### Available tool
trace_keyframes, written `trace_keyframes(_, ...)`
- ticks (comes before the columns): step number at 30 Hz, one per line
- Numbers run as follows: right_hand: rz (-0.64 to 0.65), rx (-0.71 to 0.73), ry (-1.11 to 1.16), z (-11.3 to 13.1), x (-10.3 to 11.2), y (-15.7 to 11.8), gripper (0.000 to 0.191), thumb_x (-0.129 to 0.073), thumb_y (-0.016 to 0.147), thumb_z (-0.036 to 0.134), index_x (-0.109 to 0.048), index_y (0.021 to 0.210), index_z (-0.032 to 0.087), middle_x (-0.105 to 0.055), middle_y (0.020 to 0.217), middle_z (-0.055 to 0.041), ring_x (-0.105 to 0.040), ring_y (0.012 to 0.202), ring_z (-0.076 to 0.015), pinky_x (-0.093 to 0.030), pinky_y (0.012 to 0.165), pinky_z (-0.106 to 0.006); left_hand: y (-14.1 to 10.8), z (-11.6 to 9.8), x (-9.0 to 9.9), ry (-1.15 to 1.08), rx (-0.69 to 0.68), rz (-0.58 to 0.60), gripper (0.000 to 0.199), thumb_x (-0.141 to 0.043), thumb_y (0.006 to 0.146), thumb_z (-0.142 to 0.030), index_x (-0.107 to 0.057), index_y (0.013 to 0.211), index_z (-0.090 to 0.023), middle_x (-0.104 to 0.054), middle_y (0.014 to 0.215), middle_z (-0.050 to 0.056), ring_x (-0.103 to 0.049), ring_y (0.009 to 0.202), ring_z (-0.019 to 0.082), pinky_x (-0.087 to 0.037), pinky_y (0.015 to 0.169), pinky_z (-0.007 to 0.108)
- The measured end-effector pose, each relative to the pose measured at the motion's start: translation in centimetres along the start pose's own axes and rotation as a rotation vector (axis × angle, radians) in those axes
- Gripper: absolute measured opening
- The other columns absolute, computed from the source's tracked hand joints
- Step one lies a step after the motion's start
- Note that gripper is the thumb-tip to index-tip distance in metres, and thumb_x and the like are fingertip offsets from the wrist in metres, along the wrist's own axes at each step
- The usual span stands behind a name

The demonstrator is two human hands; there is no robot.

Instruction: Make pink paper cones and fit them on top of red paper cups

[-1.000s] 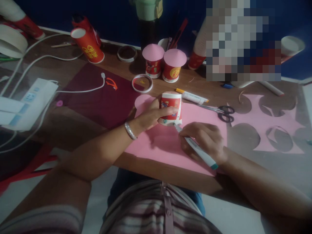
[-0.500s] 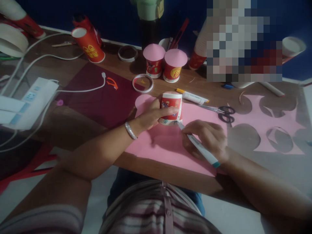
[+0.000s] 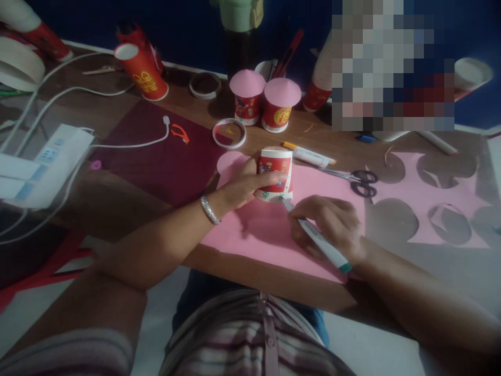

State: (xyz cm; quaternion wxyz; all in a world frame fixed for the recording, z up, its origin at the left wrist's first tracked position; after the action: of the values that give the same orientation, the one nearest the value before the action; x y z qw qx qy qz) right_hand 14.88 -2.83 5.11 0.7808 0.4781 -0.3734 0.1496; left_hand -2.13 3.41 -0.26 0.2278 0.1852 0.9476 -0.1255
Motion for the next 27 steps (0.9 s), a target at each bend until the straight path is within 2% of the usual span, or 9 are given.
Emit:
trace_keyframes(9, 0.008, 0.017, 0.023, 0.03, 0.12, 0.12, 0.019, -0.064, 0.088, 0.003, -0.058, 0.096, 0.019, -0.069, 0.072, -0.0008, -0.066, 0.056, -0.0137, -0.053, 0.051, -0.026, 0.11, 0.11, 0.04, 0.015, 0.001, 0.01, 0.055, -0.09, 0.07, -0.034, -0.061, 0.114, -0.018, -0.072, 0.096, 0.003, -0.069, 0.082, 0.015, -0.056, 0.072, 0.028)
trace_keyframes(27, -0.003, 0.037, -0.004, -0.01, 0.05, 0.23, 0.018, -0.065, 0.088, 0.003, -0.059, 0.095, 0.02, -0.07, 0.072, 0.0004, -0.067, 0.057, -0.0124, -0.053, 0.052, -0.024, 0.15, 0.32, 0.21, 0.011, 0.019, 0.0, 0.062, -0.091, 0.068, -0.031, -0.059, 0.119, -0.018, -0.072, 0.098, 0.004, -0.069, 0.082, 0.016, -0.055, 0.069, 0.027)
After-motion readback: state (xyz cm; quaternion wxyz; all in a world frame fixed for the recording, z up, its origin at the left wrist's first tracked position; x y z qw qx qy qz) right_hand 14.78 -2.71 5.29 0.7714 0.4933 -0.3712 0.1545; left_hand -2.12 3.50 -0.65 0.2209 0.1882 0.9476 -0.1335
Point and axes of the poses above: each hand's wrist, its own y-axis towards the middle knuckle, its own x-axis out of the back of the hand, z = x × y, the point moved 3 cm from there along y, towards the middle knuckle
